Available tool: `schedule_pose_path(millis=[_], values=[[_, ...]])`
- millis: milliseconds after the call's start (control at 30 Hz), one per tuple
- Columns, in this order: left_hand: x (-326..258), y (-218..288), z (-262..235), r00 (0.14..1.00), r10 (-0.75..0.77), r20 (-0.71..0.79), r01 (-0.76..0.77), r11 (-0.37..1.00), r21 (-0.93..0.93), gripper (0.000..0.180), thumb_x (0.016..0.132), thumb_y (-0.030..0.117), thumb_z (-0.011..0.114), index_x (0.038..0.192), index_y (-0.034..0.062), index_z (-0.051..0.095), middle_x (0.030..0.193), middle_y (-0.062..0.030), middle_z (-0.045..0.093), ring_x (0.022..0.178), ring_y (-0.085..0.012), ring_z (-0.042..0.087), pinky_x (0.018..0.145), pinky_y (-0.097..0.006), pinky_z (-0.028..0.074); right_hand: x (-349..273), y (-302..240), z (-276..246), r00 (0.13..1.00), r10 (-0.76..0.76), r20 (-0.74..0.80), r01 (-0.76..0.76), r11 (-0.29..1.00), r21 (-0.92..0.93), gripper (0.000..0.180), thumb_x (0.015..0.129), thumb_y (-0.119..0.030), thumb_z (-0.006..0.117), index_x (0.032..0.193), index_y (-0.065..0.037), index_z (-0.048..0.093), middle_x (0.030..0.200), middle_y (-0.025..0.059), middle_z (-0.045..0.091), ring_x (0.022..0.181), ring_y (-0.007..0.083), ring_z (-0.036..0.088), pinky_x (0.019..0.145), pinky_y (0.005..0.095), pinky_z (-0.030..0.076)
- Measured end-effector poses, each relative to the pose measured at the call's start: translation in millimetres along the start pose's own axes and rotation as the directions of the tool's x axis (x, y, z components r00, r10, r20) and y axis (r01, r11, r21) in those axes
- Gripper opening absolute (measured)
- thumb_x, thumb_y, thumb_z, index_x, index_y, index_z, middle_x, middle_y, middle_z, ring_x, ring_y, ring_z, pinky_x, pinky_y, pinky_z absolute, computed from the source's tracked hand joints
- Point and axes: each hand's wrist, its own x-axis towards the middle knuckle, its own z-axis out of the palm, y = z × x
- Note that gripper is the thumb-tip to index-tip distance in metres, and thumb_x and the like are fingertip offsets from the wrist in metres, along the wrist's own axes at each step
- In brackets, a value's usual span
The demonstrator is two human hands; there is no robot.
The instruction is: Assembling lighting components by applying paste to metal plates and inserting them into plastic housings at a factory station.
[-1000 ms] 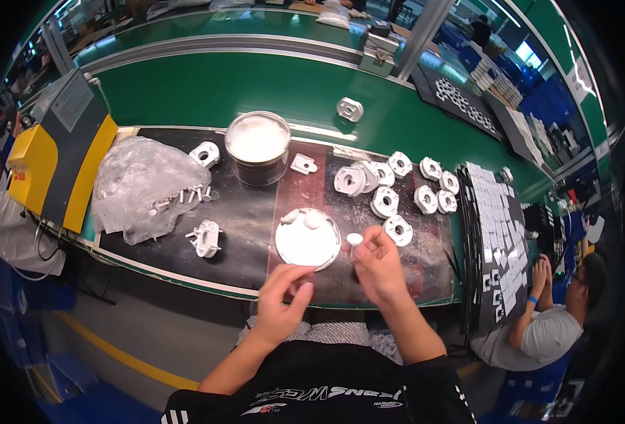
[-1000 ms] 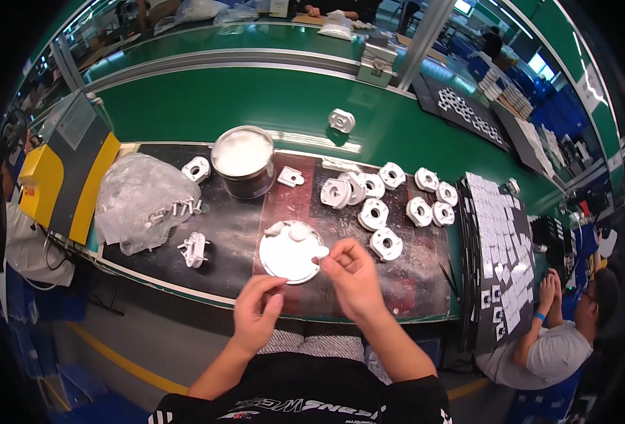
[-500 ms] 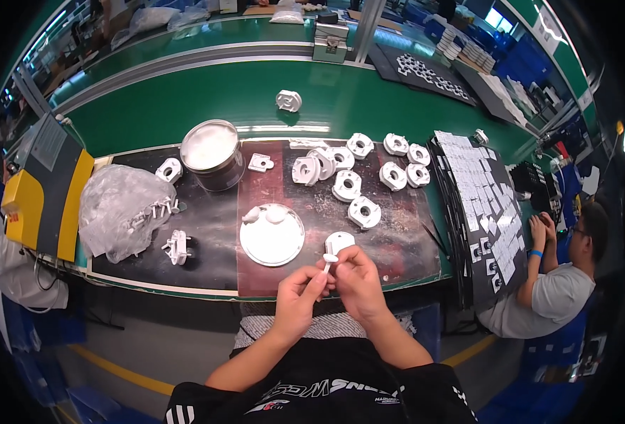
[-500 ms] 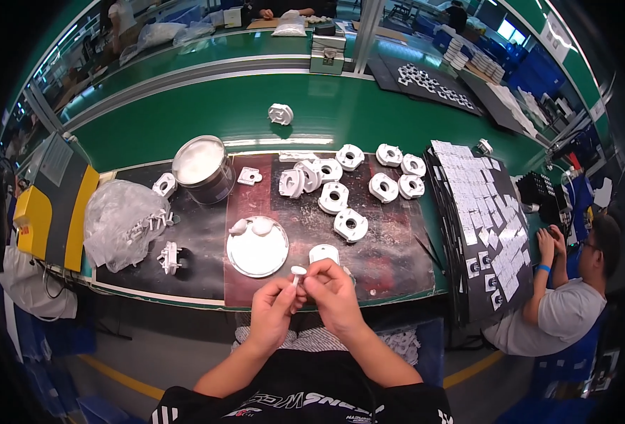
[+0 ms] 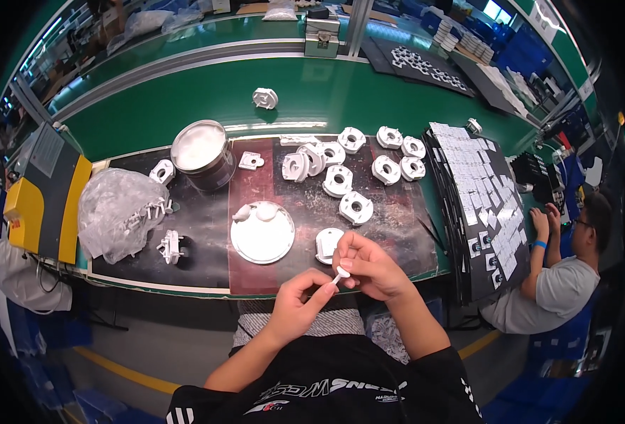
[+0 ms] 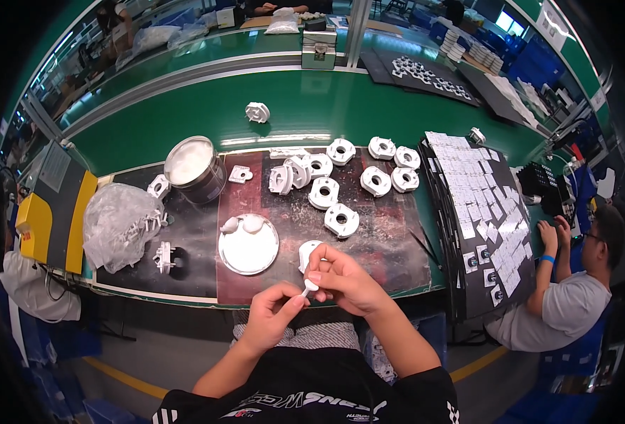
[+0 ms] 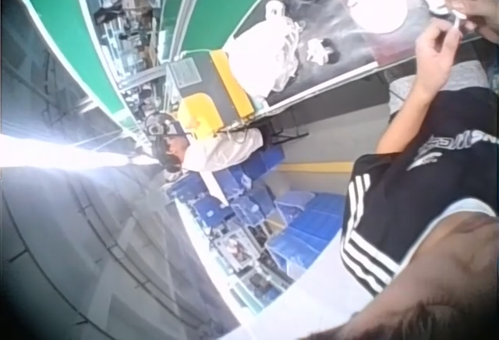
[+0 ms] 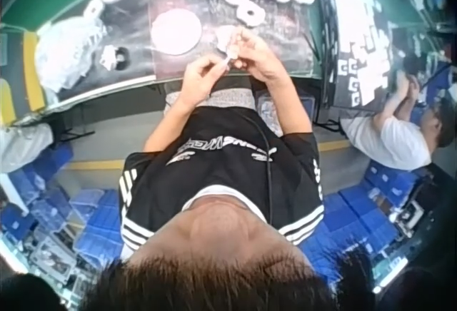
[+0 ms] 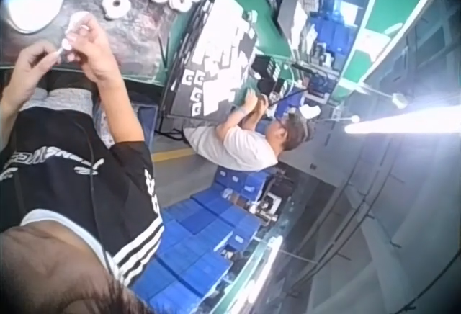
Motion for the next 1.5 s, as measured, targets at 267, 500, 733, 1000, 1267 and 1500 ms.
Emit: schedule_pose_path(millis=[267, 500, 733, 1000, 1267, 1500], values=[[11.5, 6.1, -0.5, 0.972, 0.230, -0.056, -0.162, 0.818, 0.552, 0.022, 0.091, 0.012, 0.079, 0.108, 0.0010, 0.070, 0.102, -0.0111, 0.067, 0.093, -0.0225, 0.063, 0.085, -0.033, 0.050, 0.1, -15.8, -18.1, 0.992, -0.097, -0.078, 0.088, 0.989, -0.120, 0.022, 0.096, -0.010, 0.075, 0.106, -0.009, 0.054, 0.090, 0.0046, 0.066, 0.069, 0.0078, 0.062, 0.055, 0.0183, 0.042], [48.7, -27.9, -6.2, 0.931, 0.365, 0.021, -0.195, 0.448, 0.873, 0.094, 0.074, 0.028, 0.093, 0.148, -0.0024, 0.044, 0.141, -0.0220, 0.054, 0.125, -0.0421, 0.051, 0.106, -0.048, 0.044, 38.7, -46.4, -60.7, 0.991, -0.108, -0.073, 0.069, 0.910, -0.409, 0.019, 0.098, -0.003, 0.072, 0.106, -0.006, 0.055, 0.089, 0.0006, 0.065, 0.075, 0.0081, 0.064, 0.068, 0.0223, 0.053], [66.6, -44.5, -8.8, 0.932, 0.362, 0.032, -0.203, 0.444, 0.873, 0.089, 0.070, 0.025, 0.093, 0.143, -0.0039, 0.051, 0.127, -0.0211, 0.065, 0.113, -0.0397, 0.059, 0.097, -0.047, 0.049, 63.8, -40.1, -70.8, 0.999, -0.032, -0.031, 0.009, 0.835, -0.550, 0.019, 0.098, -0.002, 0.071, 0.106, -0.006, 0.054, 0.089, 0.0008, 0.065, 0.078, 0.0074, 0.062, 0.071, 0.0230, 0.053], [67.3, -44.9, -10.9, 0.934, 0.355, 0.036, -0.210, 0.464, 0.861, 0.085, 0.070, 0.023, 0.094, 0.140, -0.0030, 0.054, 0.121, -0.0190, 0.069, 0.108, -0.0378, 0.062, 0.093, -0.047, 0.050, 69.0, -39.2, -78.4, 0.998, -0.035, -0.049, 0.000, 0.817, -0.577, 0.020, 0.098, -0.002, 0.071, 0.107, -0.006, 0.054, 0.088, 0.0008, 0.066, 0.077, 0.0075, 0.062, 0.069, 0.0224, 0.053], [69.1, -44.2, -11.7, 0.938, 0.345, 0.036, -0.207, 0.474, 0.856, 0.084, 0.069, 0.023, 0.094, 0.138, -0.0033, 0.055, 0.119, -0.0194, 0.069, 0.106, -0.0384, 0.062, 0.092, -0.047, 0.051, 70.6, -40.0, -81.3, 0.999, -0.030, -0.032, 0.008, 0.834, -0.552, 0.021, 0.097, -0.002, 0.072, 0.107, -0.006, 0.054, 0.087, 0.0009, 0.066, 0.076, 0.0075, 0.062, 0.068, 0.0229, 0.052], [69.6, -42.4, -13.1, 0.937, 0.347, 0.035, -0.211, 0.483, 0.850, 0.083, 0.068, 0.022, 0.094, 0.137, -0.0028, 0.055, 0.116, -0.0196, 0.069, 0.105, -0.0392, 0.062, 0.092, -0.048, 0.051, 73.1, -43.3, -78.7, 1.000, -0.004, -0.009, -0.002, 0.838, -0.546, 0.022, 0.097, -0.002, 0.073, 0.108, -0.006, 0.054, 0.087, 0.0009, 0.066, 0.078, 0.0073, 0.062, 0.069, 0.0227, 0.052]])
